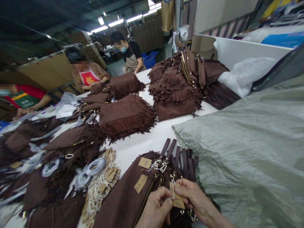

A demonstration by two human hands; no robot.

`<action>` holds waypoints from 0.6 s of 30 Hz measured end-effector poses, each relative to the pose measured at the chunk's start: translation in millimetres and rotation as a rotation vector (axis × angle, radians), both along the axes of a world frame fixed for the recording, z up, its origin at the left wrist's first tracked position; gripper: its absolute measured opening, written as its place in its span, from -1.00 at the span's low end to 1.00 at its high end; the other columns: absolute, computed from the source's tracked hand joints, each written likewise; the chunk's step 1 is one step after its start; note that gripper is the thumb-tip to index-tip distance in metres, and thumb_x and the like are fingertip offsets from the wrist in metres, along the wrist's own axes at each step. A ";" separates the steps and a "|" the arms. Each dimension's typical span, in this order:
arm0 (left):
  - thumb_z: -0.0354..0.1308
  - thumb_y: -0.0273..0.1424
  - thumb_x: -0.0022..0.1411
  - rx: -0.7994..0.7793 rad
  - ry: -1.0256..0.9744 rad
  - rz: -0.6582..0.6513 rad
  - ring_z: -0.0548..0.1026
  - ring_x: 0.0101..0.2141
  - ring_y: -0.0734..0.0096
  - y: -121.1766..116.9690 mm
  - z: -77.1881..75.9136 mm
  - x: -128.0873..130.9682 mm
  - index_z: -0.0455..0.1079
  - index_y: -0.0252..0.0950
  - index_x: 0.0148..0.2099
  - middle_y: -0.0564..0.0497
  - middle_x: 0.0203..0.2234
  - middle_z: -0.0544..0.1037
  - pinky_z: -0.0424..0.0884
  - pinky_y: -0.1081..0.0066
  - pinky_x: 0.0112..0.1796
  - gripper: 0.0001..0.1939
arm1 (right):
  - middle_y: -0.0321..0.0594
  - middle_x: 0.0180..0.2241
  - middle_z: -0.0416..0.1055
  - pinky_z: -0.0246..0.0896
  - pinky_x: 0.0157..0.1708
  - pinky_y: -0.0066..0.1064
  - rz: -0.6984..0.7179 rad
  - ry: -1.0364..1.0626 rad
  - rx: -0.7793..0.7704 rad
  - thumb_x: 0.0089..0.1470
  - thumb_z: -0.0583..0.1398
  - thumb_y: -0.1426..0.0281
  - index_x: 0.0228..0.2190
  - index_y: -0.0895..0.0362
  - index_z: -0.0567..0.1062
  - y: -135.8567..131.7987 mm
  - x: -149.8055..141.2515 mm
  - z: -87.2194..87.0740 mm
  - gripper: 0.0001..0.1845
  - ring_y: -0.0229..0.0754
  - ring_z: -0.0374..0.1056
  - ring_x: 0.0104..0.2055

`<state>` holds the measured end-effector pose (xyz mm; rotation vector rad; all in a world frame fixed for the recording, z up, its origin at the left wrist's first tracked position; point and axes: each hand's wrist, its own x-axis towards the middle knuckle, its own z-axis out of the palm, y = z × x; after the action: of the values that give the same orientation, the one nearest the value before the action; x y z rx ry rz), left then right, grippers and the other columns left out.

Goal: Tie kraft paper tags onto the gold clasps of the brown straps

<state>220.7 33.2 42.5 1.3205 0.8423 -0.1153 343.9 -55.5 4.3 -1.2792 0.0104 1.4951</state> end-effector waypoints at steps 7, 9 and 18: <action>0.09 -0.21 0.01 0.022 -0.027 -0.051 0.21 -0.71 0.70 -12.3 -6.6 -9.9 0.39 -0.34 -0.32 0.07 -0.51 0.35 0.16 0.60 -0.66 -0.71 | -0.47 -0.78 0.17 -0.22 -0.70 -0.56 -0.161 -0.016 0.008 -0.35 0.28 0.16 -0.58 0.16 0.31 5.5 -13.5 -1.8 -0.63 -0.46 -0.01 -0.73; 0.10 -0.21 0.00 0.081 -0.053 -0.069 0.27 -0.66 0.68 -15.6 -10.0 -11.5 0.44 -0.33 -0.25 -0.02 -0.36 0.38 0.20 0.59 -0.63 -0.67 | -0.47 -0.77 0.18 -0.24 -0.71 -0.56 -0.160 -0.021 -0.003 -0.32 0.26 0.15 -0.56 0.16 0.32 5.3 -14.5 -0.4 -0.63 -0.47 -0.02 -0.74; -0.06 -0.31 0.12 0.388 0.071 0.080 0.31 -0.69 0.53 -2.2 -0.4 -3.0 0.46 -0.34 -0.18 0.10 -0.76 0.35 0.28 0.55 -0.58 -0.66 | -0.45 -0.70 0.20 -0.29 -0.73 -0.56 -0.127 -0.075 -0.023 -0.32 0.25 0.11 -0.49 0.17 0.41 4.5 -11.6 6.1 -0.60 -0.47 -0.06 -0.72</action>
<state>217.6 31.0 42.1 1.6495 1.0107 0.0698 332.2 -50.9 10.4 -1.3277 0.0590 1.3417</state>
